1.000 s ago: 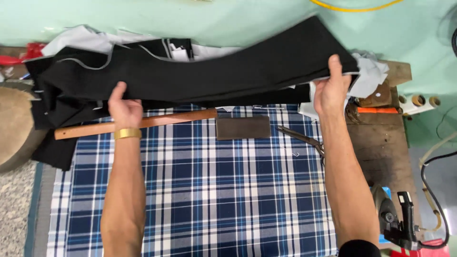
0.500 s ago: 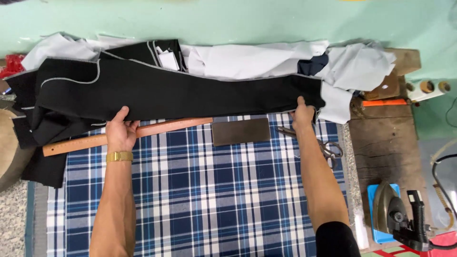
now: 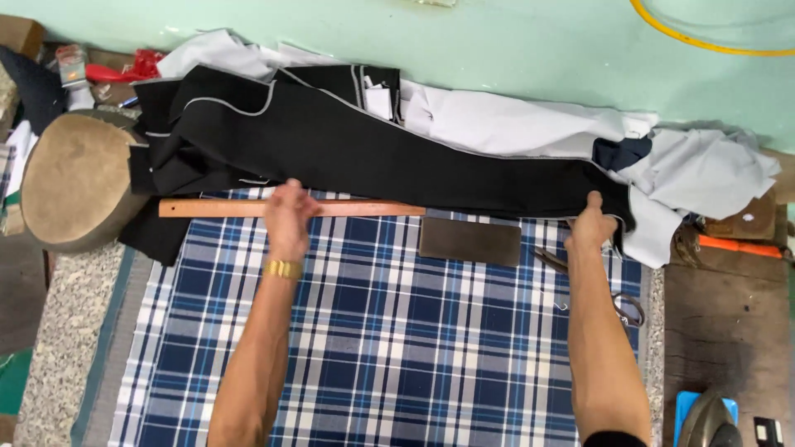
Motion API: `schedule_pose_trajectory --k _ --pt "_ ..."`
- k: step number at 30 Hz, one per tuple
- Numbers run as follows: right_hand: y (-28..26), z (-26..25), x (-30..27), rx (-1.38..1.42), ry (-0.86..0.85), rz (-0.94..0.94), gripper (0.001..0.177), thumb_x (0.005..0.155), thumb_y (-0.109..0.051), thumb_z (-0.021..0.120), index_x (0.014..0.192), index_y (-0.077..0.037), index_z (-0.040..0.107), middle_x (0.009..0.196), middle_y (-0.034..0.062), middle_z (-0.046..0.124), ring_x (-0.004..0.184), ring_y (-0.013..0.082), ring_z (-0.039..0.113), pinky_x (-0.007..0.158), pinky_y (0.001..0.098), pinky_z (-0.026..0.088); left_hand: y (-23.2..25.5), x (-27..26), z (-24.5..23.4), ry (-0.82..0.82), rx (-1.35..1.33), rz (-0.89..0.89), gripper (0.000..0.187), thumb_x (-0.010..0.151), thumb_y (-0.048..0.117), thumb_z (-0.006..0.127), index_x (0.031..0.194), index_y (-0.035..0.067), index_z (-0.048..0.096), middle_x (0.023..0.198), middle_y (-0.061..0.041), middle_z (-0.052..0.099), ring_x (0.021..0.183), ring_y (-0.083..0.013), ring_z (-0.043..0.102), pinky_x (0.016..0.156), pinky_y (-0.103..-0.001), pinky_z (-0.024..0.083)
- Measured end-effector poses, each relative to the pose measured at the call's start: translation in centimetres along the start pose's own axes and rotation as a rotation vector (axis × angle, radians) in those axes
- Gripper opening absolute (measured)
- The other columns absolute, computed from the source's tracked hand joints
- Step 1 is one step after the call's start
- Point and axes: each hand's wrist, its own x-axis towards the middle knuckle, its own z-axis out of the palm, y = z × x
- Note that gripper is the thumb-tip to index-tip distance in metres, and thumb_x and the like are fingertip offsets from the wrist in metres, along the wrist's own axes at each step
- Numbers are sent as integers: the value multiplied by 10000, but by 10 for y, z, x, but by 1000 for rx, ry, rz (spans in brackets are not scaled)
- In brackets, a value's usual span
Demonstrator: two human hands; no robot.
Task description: The person irons a black fabric piece on a plaid-covered table, then folds it and places it aside. They then unfold and iron a white fabric piece, fold it, and place it on top of the black fabric. Finally, they trim loose threads from the black fabric with scissors and stack the pieces.
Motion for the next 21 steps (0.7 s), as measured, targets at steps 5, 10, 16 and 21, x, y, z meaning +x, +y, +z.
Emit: schedule_pose_trajectory --k 5,10,16,21 --pt "-102 11 -83 283 74 -225 665 845 -293 944 1214 65 523 1085 197 635 877 234 747 668 367 711 -32 -83 6 -376 -167 -229 274 1005 353 662 1013 85 607 1136 -167 738 948 -312 741 896 -510 630" --pt "-215 -18 -180 506 -204 -458 339 893 -142 841 1193 -113 686 1221 84 768 1100 236 778 928 464 718 -33 -109 46 -591 -346 -399 644 892 575 554 1283 63 524 1325 -244 571 1346 -407 560 1137 -535 468" --pt "-295 -89 -308 517 -307 -689 411 849 -271 885 1165 -55 735 1245 117 770 1169 237 777 1132 457 717 25 -100 88 -497 -786 -373 676 847 480 668 1410 116 584 1443 -129 604 1304 -317 583 1118 -467 482" --pt "-302 -150 -323 366 -271 -899 413 974 -324 830 1283 -83 702 1339 129 719 1299 303 734 1257 497 675 81 -85 75 -375 -832 -282 418 816 305 733 1172 87 746 1233 -138 740 1124 -315 695 1024 -454 557"
